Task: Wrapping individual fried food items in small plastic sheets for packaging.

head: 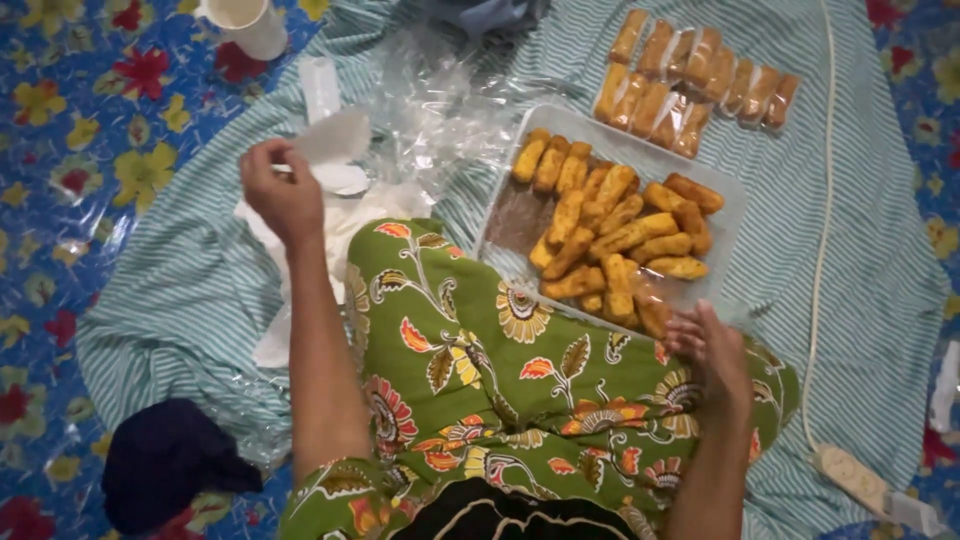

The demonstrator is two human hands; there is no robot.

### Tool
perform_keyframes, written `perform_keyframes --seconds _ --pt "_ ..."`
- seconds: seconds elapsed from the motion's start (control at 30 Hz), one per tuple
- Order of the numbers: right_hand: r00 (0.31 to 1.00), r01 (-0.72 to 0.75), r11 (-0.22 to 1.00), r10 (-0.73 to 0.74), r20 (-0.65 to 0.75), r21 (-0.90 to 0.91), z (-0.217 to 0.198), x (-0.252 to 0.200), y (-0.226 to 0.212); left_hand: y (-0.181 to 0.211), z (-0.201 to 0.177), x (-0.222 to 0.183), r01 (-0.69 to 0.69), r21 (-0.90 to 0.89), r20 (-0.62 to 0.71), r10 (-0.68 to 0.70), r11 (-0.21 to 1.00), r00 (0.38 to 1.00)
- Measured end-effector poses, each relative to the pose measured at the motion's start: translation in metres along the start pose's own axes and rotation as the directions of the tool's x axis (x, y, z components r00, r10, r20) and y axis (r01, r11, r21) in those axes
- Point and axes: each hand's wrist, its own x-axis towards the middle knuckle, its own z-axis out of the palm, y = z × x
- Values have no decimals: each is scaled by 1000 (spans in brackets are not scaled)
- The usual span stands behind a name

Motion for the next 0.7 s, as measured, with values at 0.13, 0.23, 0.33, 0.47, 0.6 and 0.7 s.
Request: perform_keyframes --seconds 0.13,0.23,0.33,0.47,0.6,0.7 --pt "999 -34 993 31 -29 -110 -1 -13 -7 49 -2 -8 430 -487 144 -415 760 898" --pt "999 -40 985 38 -15 -169 0 -12 -7 108 -4 -24 655 -629 400 -548 419 735" --pt "1000 -25 977 22 -16 -210 1 -6 1 151 6 -59 771 -624 641 -481 126 598" --pt "978 204 941 -183 100 -270 33 -27 -19 205 13 -111 885 -465 840 -332 -33 429" --pt "953 245 967 -253 166 65 65 -20 -20 244 9 -153 957 -287 935 -227 -31 273" --pt "949 269 955 -285 132 123 93 -21 -31 243 19 -188 970 -234 954 -206 -61 217"
